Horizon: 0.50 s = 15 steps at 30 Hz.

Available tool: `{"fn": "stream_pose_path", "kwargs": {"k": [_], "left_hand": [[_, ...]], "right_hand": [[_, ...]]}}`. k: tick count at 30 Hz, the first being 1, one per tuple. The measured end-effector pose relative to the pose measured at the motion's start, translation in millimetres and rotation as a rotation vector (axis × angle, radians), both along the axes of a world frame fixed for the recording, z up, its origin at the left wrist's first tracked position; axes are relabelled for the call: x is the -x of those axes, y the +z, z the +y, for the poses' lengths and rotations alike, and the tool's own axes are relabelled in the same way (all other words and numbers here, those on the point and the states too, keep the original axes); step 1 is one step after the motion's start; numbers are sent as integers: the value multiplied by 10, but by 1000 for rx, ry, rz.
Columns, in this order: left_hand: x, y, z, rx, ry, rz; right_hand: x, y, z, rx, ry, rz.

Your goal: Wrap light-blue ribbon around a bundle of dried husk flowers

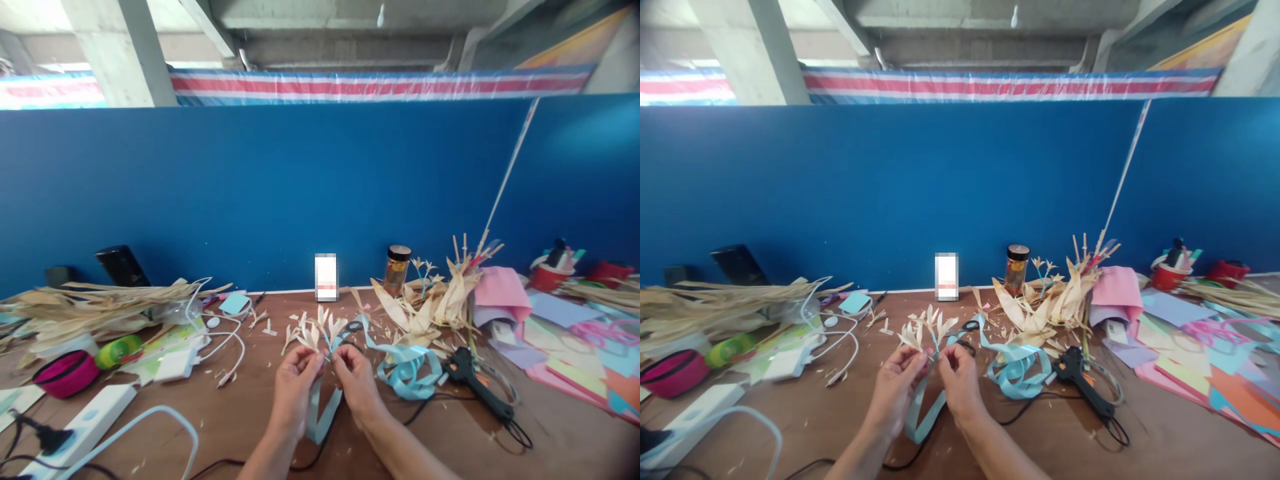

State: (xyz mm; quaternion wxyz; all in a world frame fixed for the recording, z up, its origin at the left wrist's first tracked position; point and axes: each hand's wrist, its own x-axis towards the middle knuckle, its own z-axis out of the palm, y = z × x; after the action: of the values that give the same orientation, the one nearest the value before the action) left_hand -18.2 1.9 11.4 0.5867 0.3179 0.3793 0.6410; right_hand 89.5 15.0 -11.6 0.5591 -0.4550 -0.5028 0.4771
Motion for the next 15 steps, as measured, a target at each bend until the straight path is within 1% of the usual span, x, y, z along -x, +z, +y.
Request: {"fn": "stream_pose_path", "kwargs": {"k": [3, 7, 10, 12, 15], "left_hand": [[17, -6, 5, 44, 4, 4], [61, 65, -21, 62, -37, 26], [70, 90, -34, 111, -70, 68], [64, 67, -27, 142, -77, 79], [39, -3, -1, 146, -64, 43]], "right_hand": [[3, 14, -11, 9, 2, -8], [-2, 29, -15, 16, 4, 2], [0, 33, -19, 11, 3, 16], [8, 34, -27, 3, 0, 19], [30, 32, -51, 10, -7, 26]]}}
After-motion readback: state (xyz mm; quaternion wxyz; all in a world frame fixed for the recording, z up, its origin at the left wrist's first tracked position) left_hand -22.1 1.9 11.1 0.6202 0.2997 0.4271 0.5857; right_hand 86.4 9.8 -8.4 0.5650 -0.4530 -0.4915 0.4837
